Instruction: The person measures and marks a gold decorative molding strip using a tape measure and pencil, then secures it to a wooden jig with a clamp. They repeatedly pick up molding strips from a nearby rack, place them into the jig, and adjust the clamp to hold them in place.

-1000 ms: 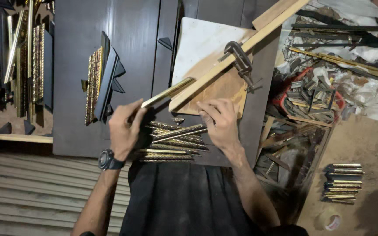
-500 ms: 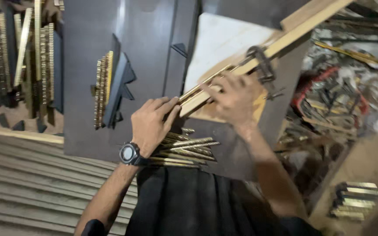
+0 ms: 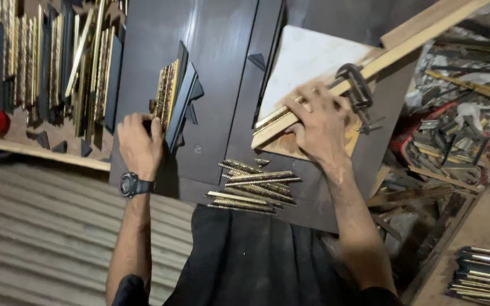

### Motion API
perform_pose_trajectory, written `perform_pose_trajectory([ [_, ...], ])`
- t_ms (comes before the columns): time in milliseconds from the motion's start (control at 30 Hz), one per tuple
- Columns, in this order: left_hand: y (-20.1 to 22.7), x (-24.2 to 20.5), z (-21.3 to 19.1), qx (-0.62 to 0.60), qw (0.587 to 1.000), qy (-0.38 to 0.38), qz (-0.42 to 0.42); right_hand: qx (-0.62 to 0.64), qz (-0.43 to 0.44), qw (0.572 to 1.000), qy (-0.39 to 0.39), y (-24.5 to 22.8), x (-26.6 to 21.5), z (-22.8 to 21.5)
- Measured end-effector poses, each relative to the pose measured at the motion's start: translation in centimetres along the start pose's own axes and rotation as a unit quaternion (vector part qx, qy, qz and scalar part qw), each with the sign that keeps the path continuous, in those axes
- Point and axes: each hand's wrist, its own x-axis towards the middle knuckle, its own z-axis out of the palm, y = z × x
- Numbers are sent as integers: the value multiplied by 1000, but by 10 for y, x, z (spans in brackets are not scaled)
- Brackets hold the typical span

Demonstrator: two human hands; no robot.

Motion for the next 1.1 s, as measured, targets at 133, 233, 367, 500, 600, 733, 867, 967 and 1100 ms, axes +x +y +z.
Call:
perform_pose_trajectory([
  [133,3,8,-3,-19,996,68,-57,107,9,994,-18,-9,-5,-14],
  [233,2,-10,-23,-86,982,159,-46,219,62,974,-14,-52,-42,-14],
  [367,48,-37,-29,-41,992,84,90,140,26,989,-33,-90,-68,-12],
  [500,123,-61,-9,-131,948,-11,289,60,15,998,29,-77,-41,-6],
  [600,145,-47,2,-189,943,-3,273,-47,-24,998,26,-50,0,7],
  [733,145,-24,8,-211,955,-76,192,-47,55,994,-86,-29,18,12],
  [867,160,-5,23,-247,949,-138,140,-17,20,999,-41,-15,-5,13],
  [967,171,-1,27,-163,959,-204,109,6,-11,996,-89,-3,-29,11],
  [1100,159,22,19,-187,959,-134,164,-48,-34,998,-27,22,3,22],
])
